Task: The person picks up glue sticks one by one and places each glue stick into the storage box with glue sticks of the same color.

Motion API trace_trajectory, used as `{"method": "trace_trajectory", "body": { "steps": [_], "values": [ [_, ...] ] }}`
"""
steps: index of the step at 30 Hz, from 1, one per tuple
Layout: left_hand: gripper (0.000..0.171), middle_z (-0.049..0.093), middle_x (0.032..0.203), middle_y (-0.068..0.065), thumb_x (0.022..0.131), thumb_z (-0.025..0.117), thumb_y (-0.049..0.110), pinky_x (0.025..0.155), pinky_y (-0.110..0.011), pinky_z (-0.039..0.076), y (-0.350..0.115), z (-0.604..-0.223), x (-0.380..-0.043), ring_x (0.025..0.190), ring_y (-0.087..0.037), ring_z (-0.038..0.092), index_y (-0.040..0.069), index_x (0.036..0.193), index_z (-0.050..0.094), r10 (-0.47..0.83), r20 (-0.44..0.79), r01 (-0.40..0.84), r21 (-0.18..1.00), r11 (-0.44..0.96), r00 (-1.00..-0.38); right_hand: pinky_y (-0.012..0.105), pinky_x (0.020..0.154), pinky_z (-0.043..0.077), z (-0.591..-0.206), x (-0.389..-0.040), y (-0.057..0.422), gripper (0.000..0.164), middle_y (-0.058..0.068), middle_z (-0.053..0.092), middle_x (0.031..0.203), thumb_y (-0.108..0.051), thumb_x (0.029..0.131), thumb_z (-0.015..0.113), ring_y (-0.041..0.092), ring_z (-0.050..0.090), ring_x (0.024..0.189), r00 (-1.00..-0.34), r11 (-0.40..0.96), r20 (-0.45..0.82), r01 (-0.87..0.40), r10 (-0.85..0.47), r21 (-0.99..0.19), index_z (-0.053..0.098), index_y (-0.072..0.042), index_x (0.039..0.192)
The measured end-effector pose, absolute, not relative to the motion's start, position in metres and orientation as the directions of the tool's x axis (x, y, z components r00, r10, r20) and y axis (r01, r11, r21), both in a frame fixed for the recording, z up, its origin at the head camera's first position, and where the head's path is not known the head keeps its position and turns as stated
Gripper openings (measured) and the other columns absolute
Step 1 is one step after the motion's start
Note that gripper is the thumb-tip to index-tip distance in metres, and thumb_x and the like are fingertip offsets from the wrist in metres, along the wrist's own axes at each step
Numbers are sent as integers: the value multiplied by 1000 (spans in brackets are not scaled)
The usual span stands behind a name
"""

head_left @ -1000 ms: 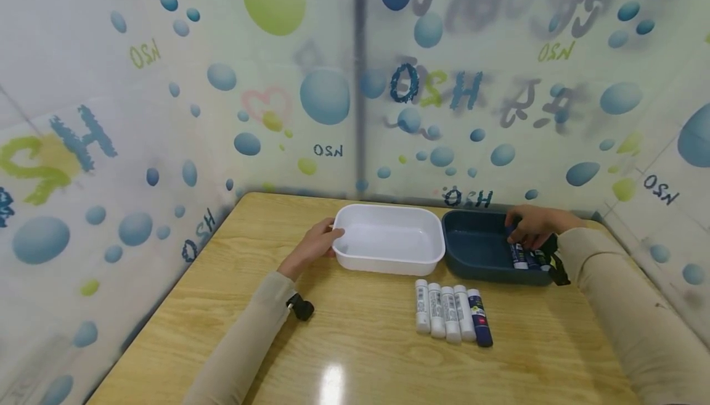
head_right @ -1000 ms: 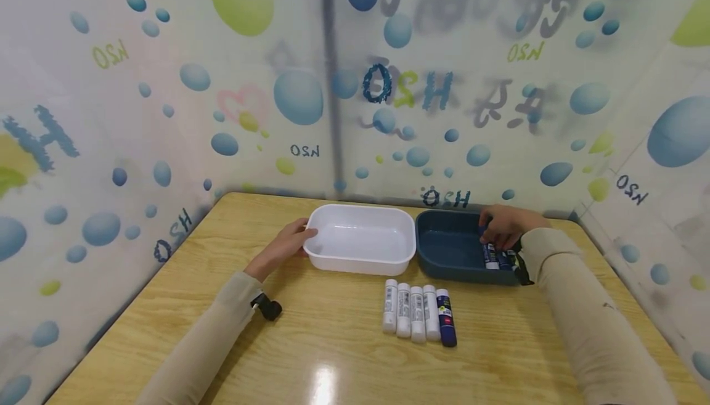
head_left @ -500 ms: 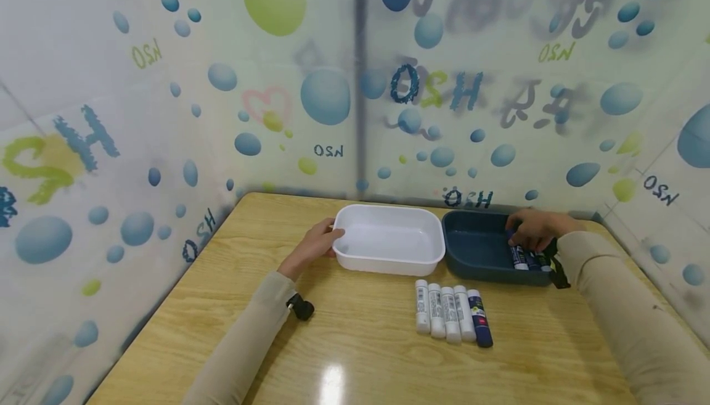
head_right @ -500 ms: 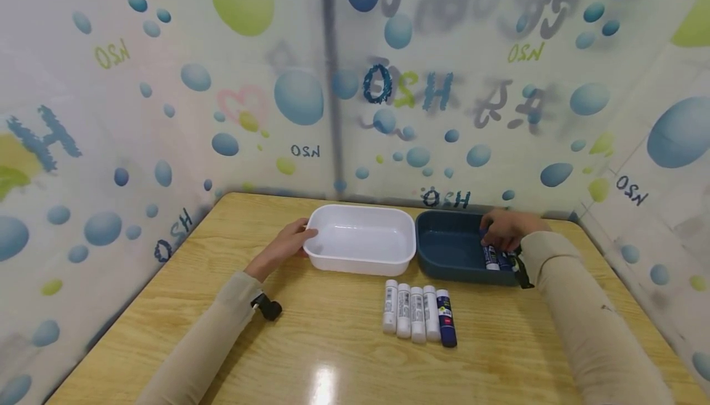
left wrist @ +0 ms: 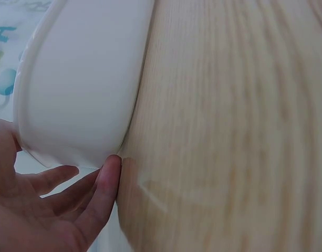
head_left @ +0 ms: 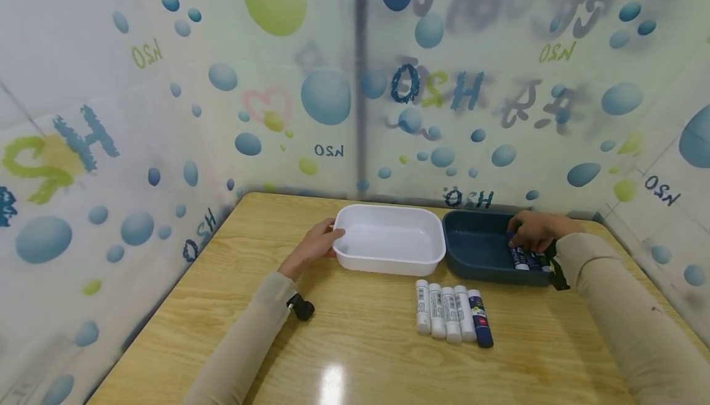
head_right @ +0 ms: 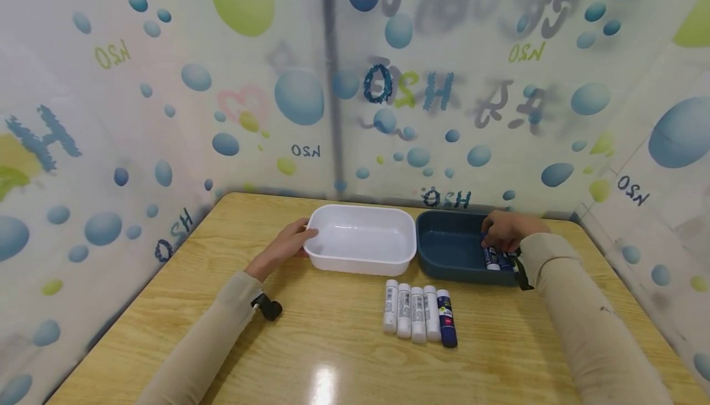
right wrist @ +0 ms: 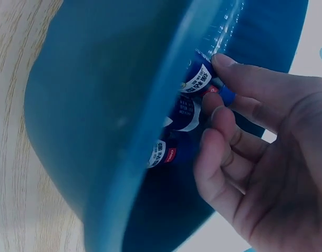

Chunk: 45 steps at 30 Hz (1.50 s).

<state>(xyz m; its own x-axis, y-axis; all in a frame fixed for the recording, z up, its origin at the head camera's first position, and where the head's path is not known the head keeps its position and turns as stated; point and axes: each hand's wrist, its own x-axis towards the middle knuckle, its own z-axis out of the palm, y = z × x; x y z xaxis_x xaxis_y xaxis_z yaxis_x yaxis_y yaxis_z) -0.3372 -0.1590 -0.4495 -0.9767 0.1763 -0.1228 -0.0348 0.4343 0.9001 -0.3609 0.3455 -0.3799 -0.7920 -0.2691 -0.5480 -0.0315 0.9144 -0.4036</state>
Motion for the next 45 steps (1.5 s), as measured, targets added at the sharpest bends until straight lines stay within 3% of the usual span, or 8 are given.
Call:
{"method": "trace_trajectory", "body": {
  "steps": [17,23,45],
  "values": [
    [53,58,145,-20,106,54,34,77,-26,58,-159,-449,-340,105,-22,66,9,152,46,174,-134,-44,895,444,-976,39,73,61,-385,-367,344,63,16,69,97,-16,99,65,23,67,84,-793,927,-555,-31,-250,-373,39,22,142],
    [53,60,141,-21,106,54,33,75,-25,57,-160,-450,-341,98,-20,65,7,151,47,176,-137,-43,890,454,-975,41,76,62,-386,-367,342,63,20,71,101,-15,98,66,26,70,89,-789,934,-570,-14,-230,-358,40,22,142],
    [54,56,147,-20,106,54,34,78,-26,58,-160,-448,-338,108,-24,65,8,153,46,178,-140,-44,888,457,-974,32,66,58,-387,-366,333,60,13,71,89,-13,100,63,20,69,75,-797,951,-565,-36,-213,-307,39,25,140]
  ]
}}
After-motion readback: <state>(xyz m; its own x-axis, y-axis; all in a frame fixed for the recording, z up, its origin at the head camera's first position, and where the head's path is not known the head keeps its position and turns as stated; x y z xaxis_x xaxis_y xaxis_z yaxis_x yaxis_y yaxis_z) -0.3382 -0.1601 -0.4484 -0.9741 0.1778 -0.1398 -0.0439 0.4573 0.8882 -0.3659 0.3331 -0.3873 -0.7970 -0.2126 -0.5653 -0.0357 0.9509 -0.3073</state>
